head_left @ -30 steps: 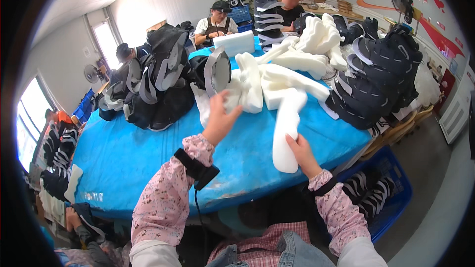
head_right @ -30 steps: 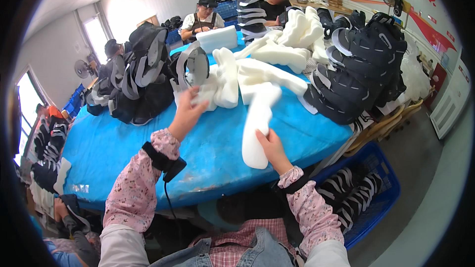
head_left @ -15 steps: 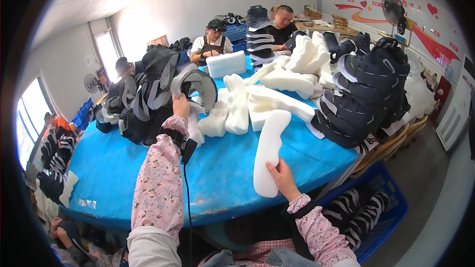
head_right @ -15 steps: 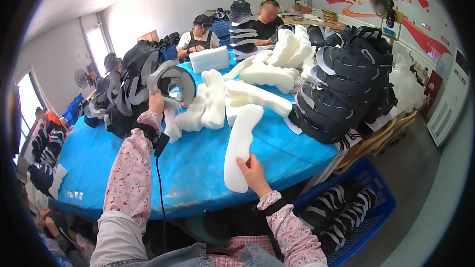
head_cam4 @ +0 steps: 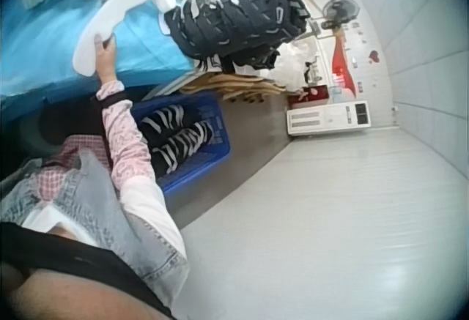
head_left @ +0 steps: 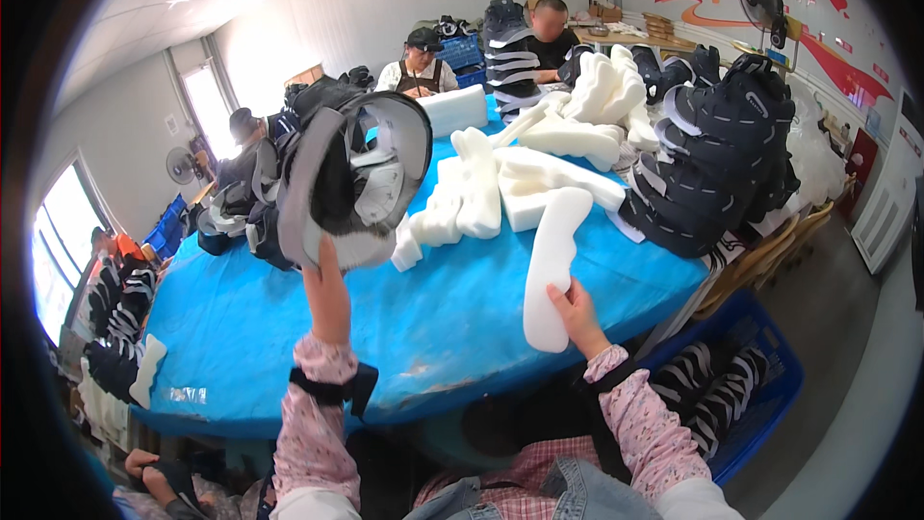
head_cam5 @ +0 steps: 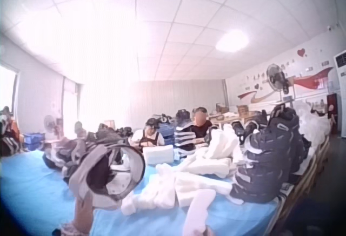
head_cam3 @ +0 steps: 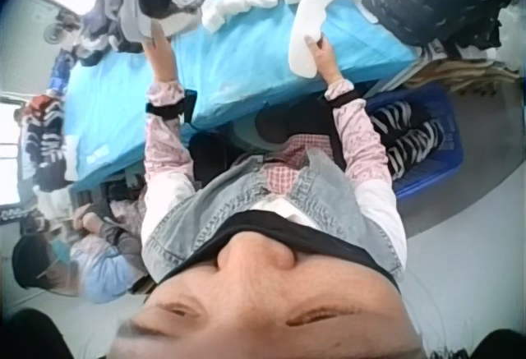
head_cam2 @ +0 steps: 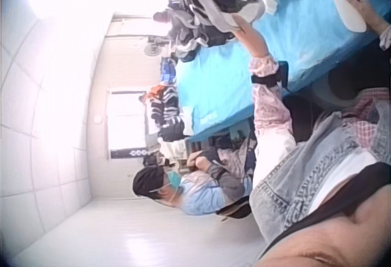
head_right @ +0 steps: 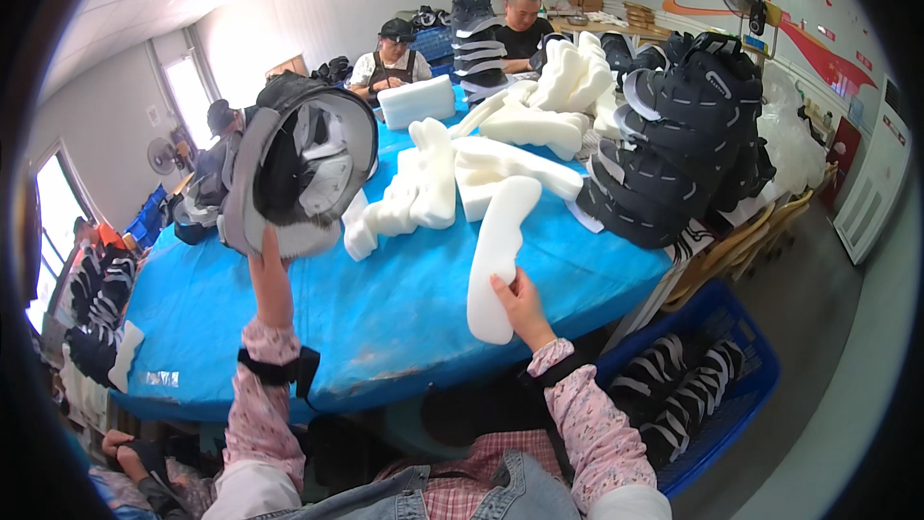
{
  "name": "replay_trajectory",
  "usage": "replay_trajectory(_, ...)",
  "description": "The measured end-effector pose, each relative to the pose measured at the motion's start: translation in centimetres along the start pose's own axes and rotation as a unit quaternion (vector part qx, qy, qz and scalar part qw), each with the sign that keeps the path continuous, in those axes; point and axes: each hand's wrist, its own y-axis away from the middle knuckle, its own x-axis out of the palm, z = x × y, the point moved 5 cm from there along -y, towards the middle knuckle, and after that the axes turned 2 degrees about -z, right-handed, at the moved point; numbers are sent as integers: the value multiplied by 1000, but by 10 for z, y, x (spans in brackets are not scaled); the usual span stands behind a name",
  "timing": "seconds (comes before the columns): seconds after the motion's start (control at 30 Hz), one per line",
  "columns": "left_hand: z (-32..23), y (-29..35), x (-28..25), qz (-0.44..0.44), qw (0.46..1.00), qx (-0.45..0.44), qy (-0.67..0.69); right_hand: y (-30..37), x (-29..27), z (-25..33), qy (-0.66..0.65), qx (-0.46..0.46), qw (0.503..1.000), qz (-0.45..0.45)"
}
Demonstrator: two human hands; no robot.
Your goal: The person picks up a shoe upper, wipes the inner edges, and then inserts a large white foam piece into the shoe before stacking it.
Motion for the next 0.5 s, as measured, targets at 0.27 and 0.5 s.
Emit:
replay_trajectory(0.27,-71,114,21,247,820,255,-449,50,15,75,-42,-59,992,-105)
replay_trajectory(0.5,-70,204,76,482,863,36,-149,93,18,95,1,-32,998,-61)
